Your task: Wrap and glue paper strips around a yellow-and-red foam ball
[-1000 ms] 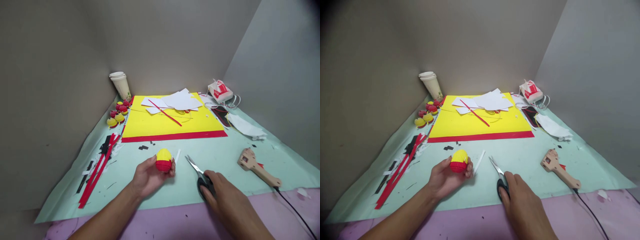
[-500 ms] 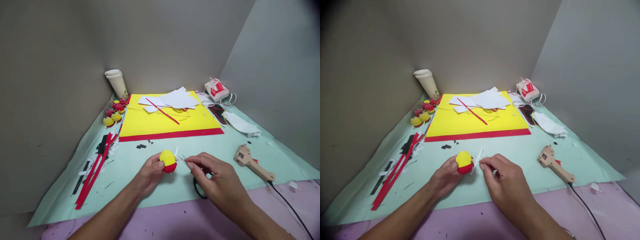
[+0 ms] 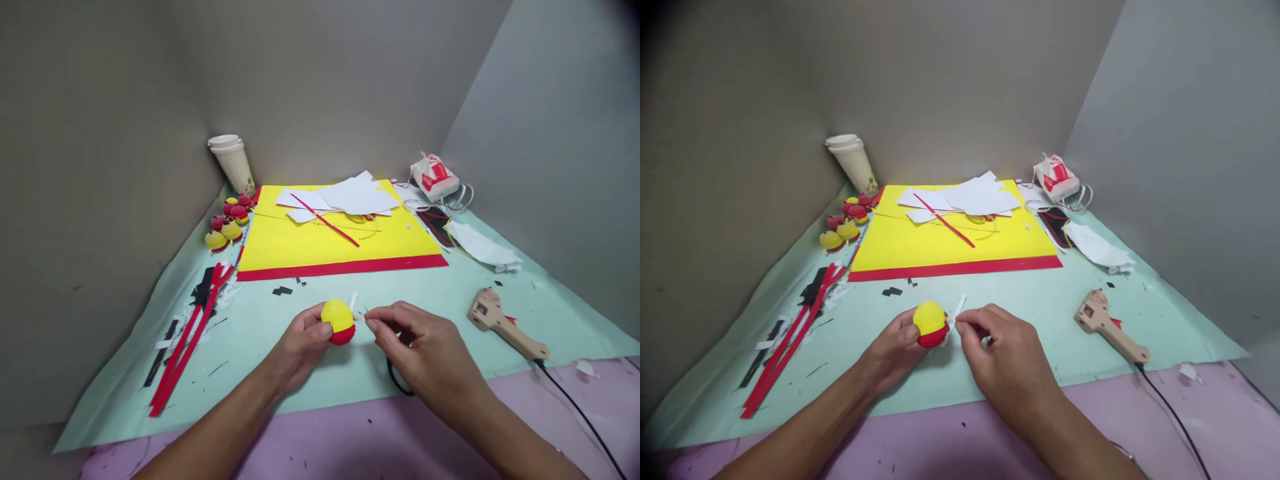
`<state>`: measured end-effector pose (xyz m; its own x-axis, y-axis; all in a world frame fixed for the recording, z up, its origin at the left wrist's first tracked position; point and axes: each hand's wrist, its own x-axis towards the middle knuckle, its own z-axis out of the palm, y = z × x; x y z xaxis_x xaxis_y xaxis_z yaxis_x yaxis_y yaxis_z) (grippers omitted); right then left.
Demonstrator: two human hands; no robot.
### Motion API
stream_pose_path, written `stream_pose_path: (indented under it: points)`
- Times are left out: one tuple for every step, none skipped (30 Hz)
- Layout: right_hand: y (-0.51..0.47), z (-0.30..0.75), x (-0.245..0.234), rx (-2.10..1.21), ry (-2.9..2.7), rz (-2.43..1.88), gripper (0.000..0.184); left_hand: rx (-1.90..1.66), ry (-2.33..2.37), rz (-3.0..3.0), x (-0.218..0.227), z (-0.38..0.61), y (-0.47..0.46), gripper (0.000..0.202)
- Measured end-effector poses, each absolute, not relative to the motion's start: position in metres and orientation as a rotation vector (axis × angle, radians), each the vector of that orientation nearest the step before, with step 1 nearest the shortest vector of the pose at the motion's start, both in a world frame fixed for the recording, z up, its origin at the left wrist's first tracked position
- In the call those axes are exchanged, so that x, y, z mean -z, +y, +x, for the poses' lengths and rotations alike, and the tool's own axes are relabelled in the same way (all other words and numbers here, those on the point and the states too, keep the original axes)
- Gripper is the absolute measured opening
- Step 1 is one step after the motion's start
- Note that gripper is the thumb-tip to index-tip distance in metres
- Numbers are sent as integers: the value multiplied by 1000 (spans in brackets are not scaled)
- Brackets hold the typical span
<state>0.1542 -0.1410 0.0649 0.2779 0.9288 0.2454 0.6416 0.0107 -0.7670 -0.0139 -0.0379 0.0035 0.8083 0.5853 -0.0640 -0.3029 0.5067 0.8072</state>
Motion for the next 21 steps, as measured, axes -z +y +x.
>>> stream_pose_path:
  points:
    - [-141, 154, -65, -434, -1444, -1712, 15, -545, 350, 888, -3, -14, -38, 38]
    - [-141, 154, -64, -433, -1442, -1711, 15, -542, 348, 885, -4, -14, -38, 39]
    - [-140, 154, -64, -432, -1443, -1709, 15, -540, 347, 882, -4, -14, -38, 39]
    - [-140, 153, -64, -429, -1444, -1707, 15, -539, 344, 879, -5, -14, -38, 39]
    - [-140, 153, -64, -421, -1443, -1705, 16, -538, 341, 877, -5, -13, -38, 39]
    - [-140, 153, -63, -413, -1444, -1703, 16, -538, 338, 875, -6, -13, -38, 39]
    - [-140, 153, -63, -405, -1446, -1701, 16, -538, 337, 872, -7, -13, -39, 39]
    - [-140, 153, -63, -396, -1449, -1698, 16, -539, 341, 869, -8, -13, -39, 39]
    - [-140, 153, -63, -387, -1453, -1693, 16, -537, 345, 868, -8, -13, -39, 39]
    - [-140, 152, -63, -378, -1459, -1686, 16, -536, 351, 869, -9, -13, -39, 39]
    - [-140, 152, -63, -368, -1467, -1678, 16, -536, 355, 871, -9, -13, -39, 39]
    - [-140, 151, -63, -355, -1474, -1672, 16, -534, 357, 875, -9, -13, -39, 39]
    - [-140, 150, -63, -338, -1484, -1667, 16, -532, 358, 878, -9, -13, -39, 39]
    - [-140, 150, -63, -318, -1496, -1662, 16, -530, 356, 882, -9, -13, -39, 39]
    - [-140, 149, -63, -294, -1506, -1659, 16, -529, 353, 885, -9, -13, -39, 39]
    - [-141, 148, -63, -268, -1514, -1654, 16, -528, 349, 888, -9, -13, -39, 38]
    - [-141, 147, -63, -246, -1523, -1648, 16, -529, 344, 892, -9, -13, -39, 38]
    - [-141, 147, -64, -230, -1532, -1641, 16, -532, 339, 895, -9, -13, -39, 38]
    - [-141, 146, -64, -220, -1539, -1633, 16, -534, 335, 898, -9, -13, -39, 38]
    - [-141, 146, -64, -213, -1544, -1625, 17, -534, 332, 900, -9, -13, -39, 39]
    - [-141, 145, -64, -208, -1552, -1618, 17, -532, 332, 902, -9, -13, -40, 40]
